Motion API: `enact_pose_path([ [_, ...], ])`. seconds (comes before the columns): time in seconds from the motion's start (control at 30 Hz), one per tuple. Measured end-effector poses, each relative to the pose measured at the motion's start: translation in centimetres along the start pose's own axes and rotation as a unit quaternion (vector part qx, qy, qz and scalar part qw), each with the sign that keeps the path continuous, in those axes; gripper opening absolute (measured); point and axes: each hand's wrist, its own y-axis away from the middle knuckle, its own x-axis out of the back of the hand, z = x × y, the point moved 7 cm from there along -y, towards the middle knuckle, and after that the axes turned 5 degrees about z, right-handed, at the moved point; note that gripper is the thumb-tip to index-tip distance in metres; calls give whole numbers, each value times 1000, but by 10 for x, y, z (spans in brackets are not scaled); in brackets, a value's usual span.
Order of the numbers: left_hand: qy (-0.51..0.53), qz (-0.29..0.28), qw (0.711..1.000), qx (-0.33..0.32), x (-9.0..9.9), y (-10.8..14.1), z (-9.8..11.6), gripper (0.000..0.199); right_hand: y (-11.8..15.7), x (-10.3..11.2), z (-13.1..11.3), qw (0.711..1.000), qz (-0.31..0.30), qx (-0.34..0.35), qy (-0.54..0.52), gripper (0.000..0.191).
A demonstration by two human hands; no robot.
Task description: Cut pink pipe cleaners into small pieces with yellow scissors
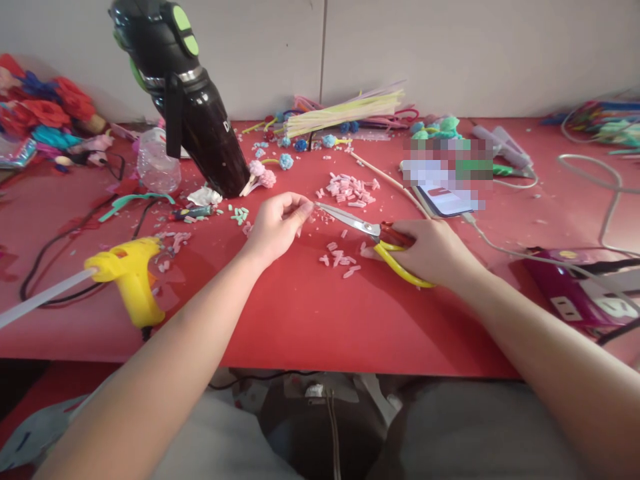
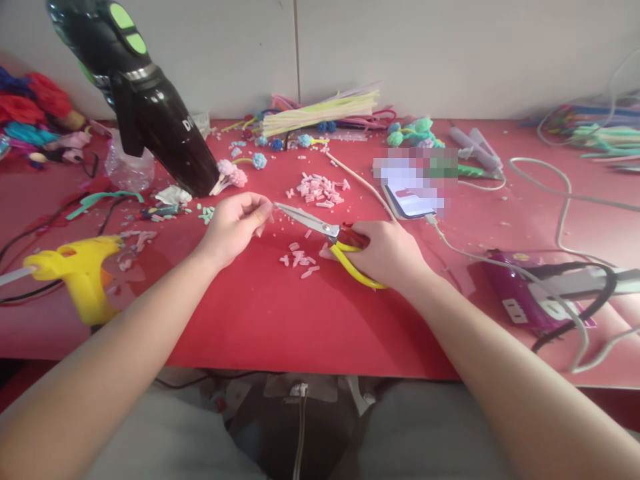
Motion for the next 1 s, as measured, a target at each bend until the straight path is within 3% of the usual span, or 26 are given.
enact_pose_path([
  [0.33, 3, 5, 1000, 11, 1, 1, 2, 21, 2, 2, 1, 1000, 17, 19, -8, 85],
  [0.67, 0, 3, 1000, 5, 0, 2, 5, 17, 3, 3, -2, 1000, -3, -11, 19, 85],
  [1.0, 3, 6, 1000, 6, 0, 2, 4, 19, 1, 0, -1, 1000, -7, 1, 16, 83],
])
